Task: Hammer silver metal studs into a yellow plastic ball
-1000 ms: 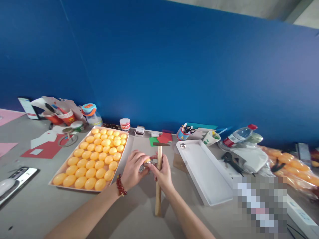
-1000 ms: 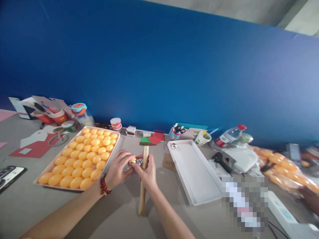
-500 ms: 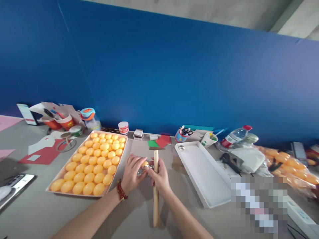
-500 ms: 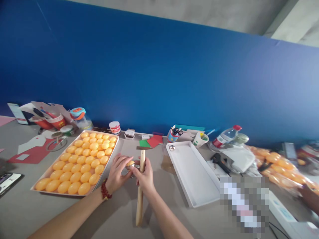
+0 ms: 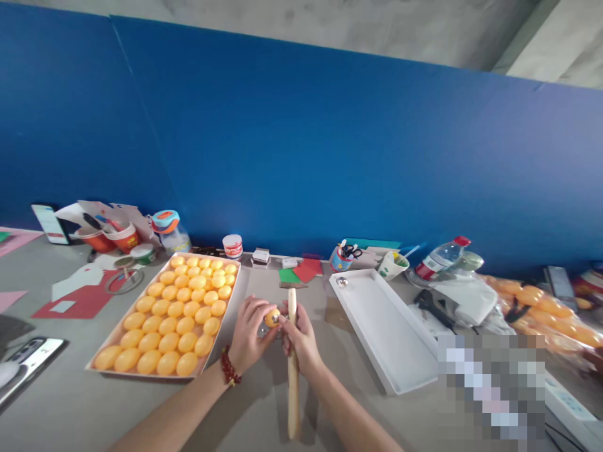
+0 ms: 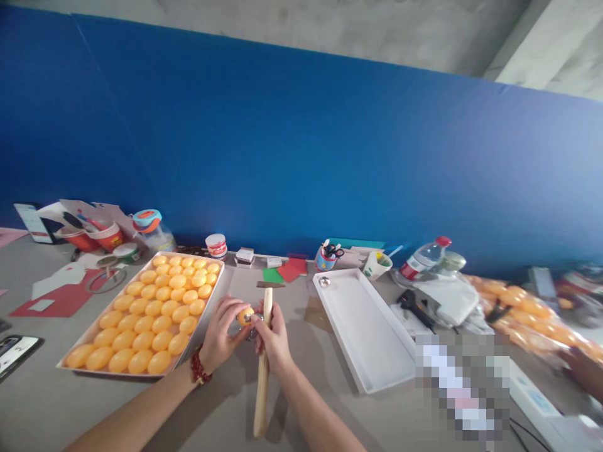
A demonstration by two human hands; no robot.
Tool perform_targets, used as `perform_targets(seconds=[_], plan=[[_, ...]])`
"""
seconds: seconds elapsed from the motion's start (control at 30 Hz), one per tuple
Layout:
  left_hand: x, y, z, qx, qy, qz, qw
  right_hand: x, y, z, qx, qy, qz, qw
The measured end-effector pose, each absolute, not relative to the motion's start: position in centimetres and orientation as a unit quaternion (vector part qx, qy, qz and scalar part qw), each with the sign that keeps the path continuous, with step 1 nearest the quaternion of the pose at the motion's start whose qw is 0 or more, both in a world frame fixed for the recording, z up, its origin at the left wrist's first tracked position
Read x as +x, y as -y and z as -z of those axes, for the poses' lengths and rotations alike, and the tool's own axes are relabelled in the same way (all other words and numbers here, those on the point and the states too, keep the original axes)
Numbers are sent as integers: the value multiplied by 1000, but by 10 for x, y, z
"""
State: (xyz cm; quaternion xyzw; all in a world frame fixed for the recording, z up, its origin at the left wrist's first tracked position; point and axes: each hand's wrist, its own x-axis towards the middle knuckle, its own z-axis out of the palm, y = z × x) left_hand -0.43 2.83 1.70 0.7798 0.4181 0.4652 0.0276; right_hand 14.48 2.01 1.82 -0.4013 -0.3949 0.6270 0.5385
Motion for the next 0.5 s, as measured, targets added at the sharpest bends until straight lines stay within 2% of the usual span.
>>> perform_targets(seconds=[0.17,0.5], plan=[[-4,-27,-12,782,-409,-469,35,147,-20,-16,-392,406,-636,526],[-6,-28,-14,767,-347,-512,170,148,-22,-21,-337,367,-695,518]])
